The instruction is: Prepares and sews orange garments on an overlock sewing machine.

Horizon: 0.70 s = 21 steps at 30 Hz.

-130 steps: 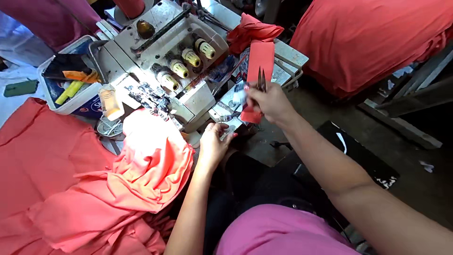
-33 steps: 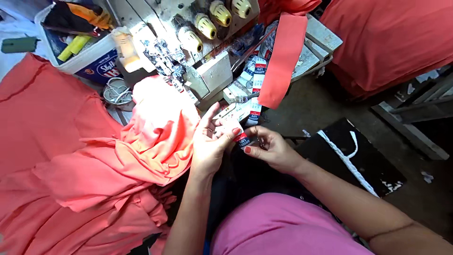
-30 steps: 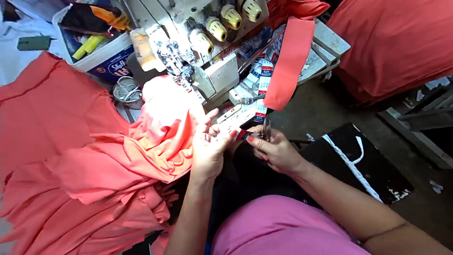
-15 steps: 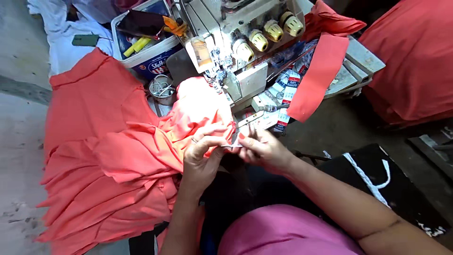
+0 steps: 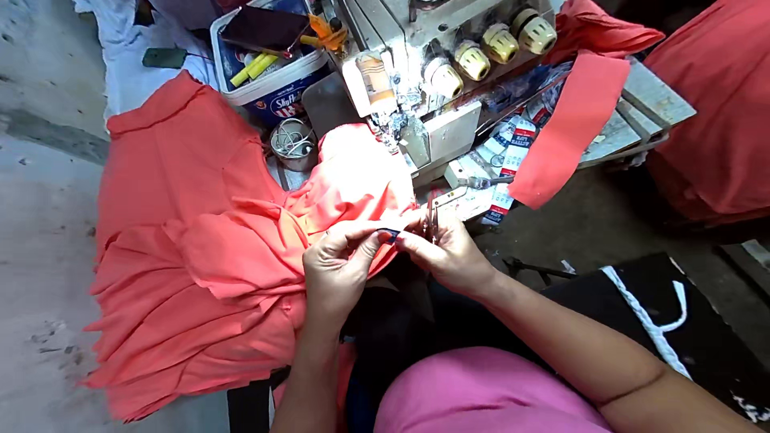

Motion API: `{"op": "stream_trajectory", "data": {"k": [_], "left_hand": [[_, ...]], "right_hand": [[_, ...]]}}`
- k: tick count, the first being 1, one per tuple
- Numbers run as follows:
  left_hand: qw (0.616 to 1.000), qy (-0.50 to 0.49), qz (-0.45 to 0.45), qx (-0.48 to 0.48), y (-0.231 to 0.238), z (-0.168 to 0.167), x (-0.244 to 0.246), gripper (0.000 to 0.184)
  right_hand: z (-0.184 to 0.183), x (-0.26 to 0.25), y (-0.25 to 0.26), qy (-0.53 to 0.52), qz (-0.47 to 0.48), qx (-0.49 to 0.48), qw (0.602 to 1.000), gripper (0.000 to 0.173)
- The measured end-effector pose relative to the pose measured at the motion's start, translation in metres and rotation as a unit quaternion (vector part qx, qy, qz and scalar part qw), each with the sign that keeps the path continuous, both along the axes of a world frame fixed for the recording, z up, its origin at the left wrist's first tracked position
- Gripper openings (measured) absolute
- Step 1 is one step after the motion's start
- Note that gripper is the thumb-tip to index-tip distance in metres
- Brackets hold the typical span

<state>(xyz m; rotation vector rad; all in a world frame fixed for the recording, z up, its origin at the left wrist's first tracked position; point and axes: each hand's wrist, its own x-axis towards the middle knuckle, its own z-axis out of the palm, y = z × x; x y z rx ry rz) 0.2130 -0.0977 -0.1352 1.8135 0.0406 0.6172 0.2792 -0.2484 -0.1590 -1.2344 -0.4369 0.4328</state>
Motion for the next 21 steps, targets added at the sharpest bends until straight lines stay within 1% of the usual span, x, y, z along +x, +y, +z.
{"op": "stream_trajectory", "data": {"k": [3,6,9,10,12,15,18,21], "left_hand": [[1.0,0.012,0.015,0.023,0.0,0.001,0.003,0.02],[1.0,0.024,0.011,0.013,-0.002,0.002,0.004,0.037],[0.995,0.043,-0.023,-0.093,-0.004,0.004,0.004,0.06],[0.991,0.047,-0.026,-0.119,-0.004,0.004,0.003,0.063],[0.991,0.048,-0.008,-0.129,-0.007,0.002,0.004,0.061],[0.993,0.042,0.007,-0.107,-0.009,0.002,0.006,0.059],[0.995,0.043,0.005,-0.086,-0.009,0.002,0.006,0.06],[0.995,0.055,0.0,-0.088,-0.009,0.002,0.006,0.06]], "right_hand": [[0.0,0.001,-0.002,0.008,-0.013,0.029,0.999,0.014],[0.006,0.003,-0.003,-0.045,-0.052,-0.024,0.997,0.01],[0.0,0.004,-0.001,-0.043,-0.052,0.006,0.998,0.01],[-0.003,0.003,-0.001,-0.035,-0.047,0.017,0.998,0.011],[-0.003,0.003,-0.001,-0.021,-0.042,0.028,0.999,0.013],[-0.006,0.003,0.0,-0.004,-0.033,0.051,0.998,0.014],[-0.009,0.003,0.0,0.006,-0.031,0.043,0.999,0.014],[-0.011,0.002,0.0,-0.005,-0.042,0.03,0.999,0.013]]}}
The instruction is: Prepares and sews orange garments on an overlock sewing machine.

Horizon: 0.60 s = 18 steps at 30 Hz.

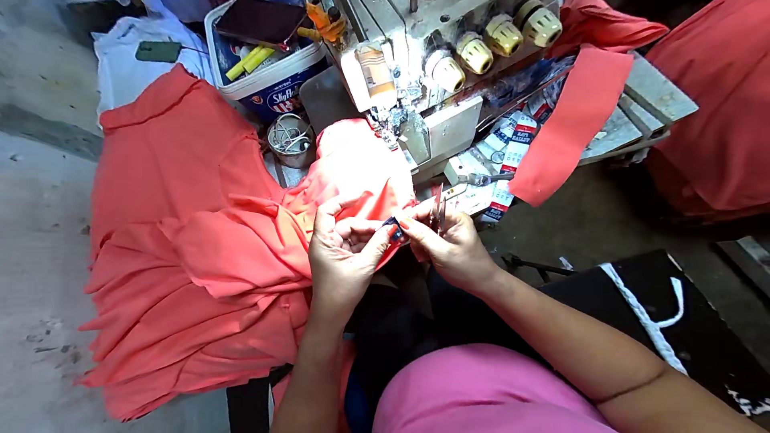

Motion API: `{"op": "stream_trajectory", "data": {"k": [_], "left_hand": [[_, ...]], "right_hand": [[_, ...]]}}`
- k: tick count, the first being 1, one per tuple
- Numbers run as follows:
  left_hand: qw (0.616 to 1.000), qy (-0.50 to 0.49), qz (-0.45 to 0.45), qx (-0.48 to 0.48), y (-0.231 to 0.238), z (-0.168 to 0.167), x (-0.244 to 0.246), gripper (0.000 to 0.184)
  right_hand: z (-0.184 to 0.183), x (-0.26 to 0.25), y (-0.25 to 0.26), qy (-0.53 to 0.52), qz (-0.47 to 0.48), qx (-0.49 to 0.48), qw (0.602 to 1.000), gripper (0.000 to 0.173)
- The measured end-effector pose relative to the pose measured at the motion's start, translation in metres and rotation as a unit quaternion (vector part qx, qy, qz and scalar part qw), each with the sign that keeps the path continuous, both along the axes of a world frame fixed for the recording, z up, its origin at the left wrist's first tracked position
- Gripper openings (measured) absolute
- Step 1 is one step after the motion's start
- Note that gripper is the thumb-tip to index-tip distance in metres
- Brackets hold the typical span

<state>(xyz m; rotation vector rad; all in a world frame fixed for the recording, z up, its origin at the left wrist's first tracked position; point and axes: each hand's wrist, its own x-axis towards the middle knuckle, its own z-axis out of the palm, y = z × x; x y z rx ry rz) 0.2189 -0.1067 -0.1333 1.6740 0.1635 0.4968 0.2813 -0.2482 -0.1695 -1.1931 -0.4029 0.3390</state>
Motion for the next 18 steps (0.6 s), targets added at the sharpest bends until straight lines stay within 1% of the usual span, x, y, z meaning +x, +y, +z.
{"op": "stream_trajectory", "data": {"k": [5,9,12,18], "left_hand": [[0.999,0.029,-0.011,-0.017,0.0002,-0.0004,-0.0003,0.059],[0.995,0.048,-0.047,-0.079,0.0012,0.0003,-0.0016,0.066],[0.995,0.051,-0.033,-0.079,-0.0037,-0.001,-0.0017,0.069],[0.997,0.052,-0.006,-0.051,-0.0059,-0.0042,0.0007,0.064]], "right_hand": [[-0.0016,-0.002,0.0,-0.004,-0.02,-0.009,1.0,0.011],[-0.0014,-0.0031,0.0001,-0.008,-0.052,-0.001,0.999,0.011],[-0.0034,-0.0045,0.0003,-0.005,-0.071,0.01,0.997,0.013],[-0.0051,-0.0092,0.0,0.008,-0.075,0.022,0.997,0.014]]}}
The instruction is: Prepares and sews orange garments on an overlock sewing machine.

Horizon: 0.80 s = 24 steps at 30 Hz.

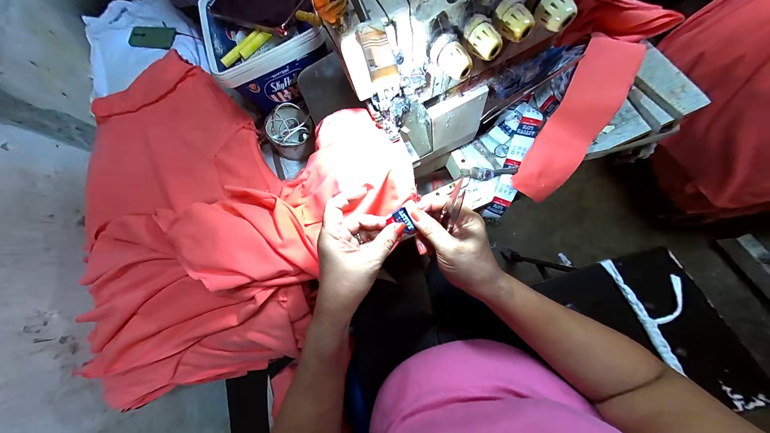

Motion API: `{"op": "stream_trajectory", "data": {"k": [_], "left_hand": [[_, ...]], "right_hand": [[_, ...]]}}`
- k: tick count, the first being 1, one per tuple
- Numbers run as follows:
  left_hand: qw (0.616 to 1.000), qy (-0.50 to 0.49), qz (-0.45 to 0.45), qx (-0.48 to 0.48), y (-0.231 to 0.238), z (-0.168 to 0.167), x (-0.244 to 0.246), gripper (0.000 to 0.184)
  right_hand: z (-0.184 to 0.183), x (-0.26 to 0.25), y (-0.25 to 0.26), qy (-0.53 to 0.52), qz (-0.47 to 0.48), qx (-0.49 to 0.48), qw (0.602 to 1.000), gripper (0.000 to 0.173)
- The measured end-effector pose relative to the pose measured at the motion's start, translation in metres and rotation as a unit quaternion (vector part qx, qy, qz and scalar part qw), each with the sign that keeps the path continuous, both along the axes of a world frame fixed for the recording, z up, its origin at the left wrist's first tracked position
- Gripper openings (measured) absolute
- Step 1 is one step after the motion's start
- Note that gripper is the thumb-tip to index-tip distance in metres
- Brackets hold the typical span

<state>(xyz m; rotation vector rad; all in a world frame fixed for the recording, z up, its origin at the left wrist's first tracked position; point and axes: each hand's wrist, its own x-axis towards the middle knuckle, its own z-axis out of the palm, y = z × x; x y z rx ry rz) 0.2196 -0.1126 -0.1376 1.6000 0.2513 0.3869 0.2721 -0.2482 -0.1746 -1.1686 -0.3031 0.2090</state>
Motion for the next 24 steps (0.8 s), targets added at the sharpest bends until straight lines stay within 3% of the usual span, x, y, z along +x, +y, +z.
{"op": "stream_trajectory", "data": {"k": [4,10,15,20,24], "left_hand": [[1.0,-0.003,-0.004,0.019,0.002,-0.001,0.0,0.065],[0.999,-0.007,-0.015,0.037,0.001,-0.001,0.001,0.062],[0.992,-0.01,-0.03,0.12,0.002,0.008,0.007,0.048],[0.975,-0.023,-0.05,0.217,0.026,0.022,0.031,0.049],[0.947,-0.052,-0.023,0.315,0.041,0.025,0.061,0.025]], "right_hand": [[-0.004,0.0,0.0,0.018,0.014,0.031,0.999,0.015],[-0.007,-0.002,0.001,-0.03,-0.012,-0.018,0.999,0.012],[-0.008,-0.002,0.001,-0.06,-0.025,-0.034,0.997,0.011],[-0.023,0.026,0.002,-0.119,-0.091,-0.054,0.987,0.011],[-0.034,0.044,0.014,-0.112,-0.084,-0.068,0.988,0.012]]}}
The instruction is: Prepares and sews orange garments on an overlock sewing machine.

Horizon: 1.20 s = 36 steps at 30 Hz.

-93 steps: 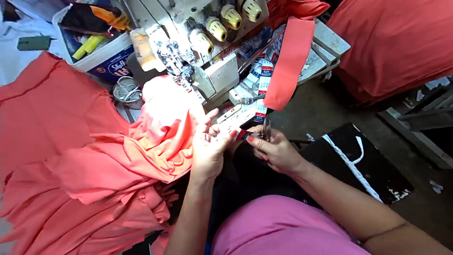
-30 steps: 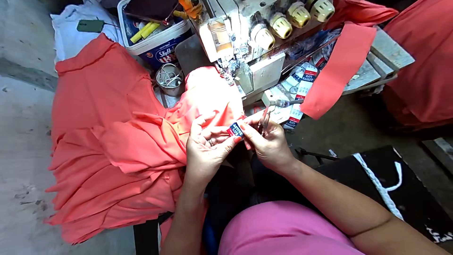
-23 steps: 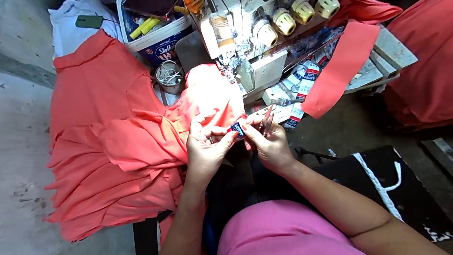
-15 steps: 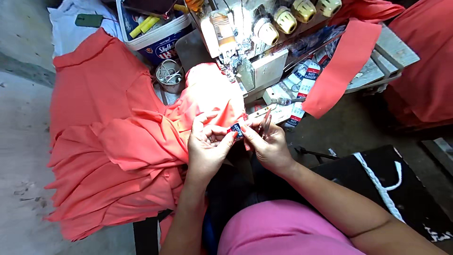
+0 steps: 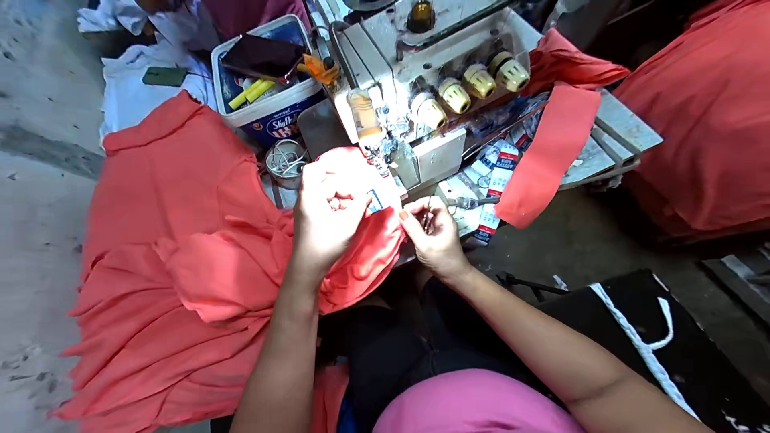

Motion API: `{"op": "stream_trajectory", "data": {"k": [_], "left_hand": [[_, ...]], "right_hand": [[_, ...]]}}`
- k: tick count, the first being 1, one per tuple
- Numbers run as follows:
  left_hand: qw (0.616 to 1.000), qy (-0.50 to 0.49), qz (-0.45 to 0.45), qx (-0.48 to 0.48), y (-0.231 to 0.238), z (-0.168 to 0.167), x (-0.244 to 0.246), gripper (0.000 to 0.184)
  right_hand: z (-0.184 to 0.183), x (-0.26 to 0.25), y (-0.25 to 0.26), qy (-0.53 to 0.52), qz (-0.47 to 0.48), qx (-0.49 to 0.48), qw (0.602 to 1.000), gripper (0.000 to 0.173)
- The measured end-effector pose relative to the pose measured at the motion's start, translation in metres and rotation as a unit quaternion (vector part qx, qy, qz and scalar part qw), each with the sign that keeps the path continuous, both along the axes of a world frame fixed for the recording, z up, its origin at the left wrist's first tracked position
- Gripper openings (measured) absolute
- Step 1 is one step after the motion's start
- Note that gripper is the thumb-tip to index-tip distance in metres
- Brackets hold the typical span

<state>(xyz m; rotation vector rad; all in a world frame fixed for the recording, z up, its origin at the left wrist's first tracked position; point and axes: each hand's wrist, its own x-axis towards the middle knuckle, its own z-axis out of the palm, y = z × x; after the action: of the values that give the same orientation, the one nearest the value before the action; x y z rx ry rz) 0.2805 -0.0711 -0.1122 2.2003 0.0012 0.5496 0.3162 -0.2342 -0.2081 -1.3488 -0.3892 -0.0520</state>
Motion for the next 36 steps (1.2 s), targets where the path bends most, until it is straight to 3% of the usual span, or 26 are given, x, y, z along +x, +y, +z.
{"op": "stream_trajectory", "data": {"k": [1,4,9,12,19,27,36], "left_hand": [[1.0,0.006,0.0,-0.004,0.001,-0.003,0.004,0.025],[0.997,0.066,0.007,-0.04,0.002,-0.009,0.009,0.054],[0.993,0.084,-0.014,-0.084,0.001,-0.003,0.01,0.045],[0.99,0.087,-0.055,-0.094,0.001,0.002,0.017,0.061],[0.992,0.113,-0.06,-0.01,-0.001,0.008,0.024,0.051],[0.995,0.09,-0.042,-0.024,-0.002,0.002,0.023,0.056],[0.999,0.037,-0.023,0.027,-0.005,-0.006,0.03,0.044]], "right_hand": [[0.0,0.001,-0.001,-0.006,0.009,-0.021,1.0,0.012],[0.002,0.005,-0.014,-0.054,0.027,-0.089,0.994,0.008],[0.01,0.008,-0.028,-0.101,0.026,-0.171,0.98,0.007],[0.012,0.003,-0.024,-0.105,0.016,-0.189,0.976,0.01],[0.024,0.004,-0.021,-0.099,0.039,-0.238,0.965,0.049],[0.028,0.006,-0.022,-0.12,0.038,-0.271,0.954,0.045],[0.03,0.009,-0.023,-0.117,0.053,-0.289,0.949,0.052]]}}
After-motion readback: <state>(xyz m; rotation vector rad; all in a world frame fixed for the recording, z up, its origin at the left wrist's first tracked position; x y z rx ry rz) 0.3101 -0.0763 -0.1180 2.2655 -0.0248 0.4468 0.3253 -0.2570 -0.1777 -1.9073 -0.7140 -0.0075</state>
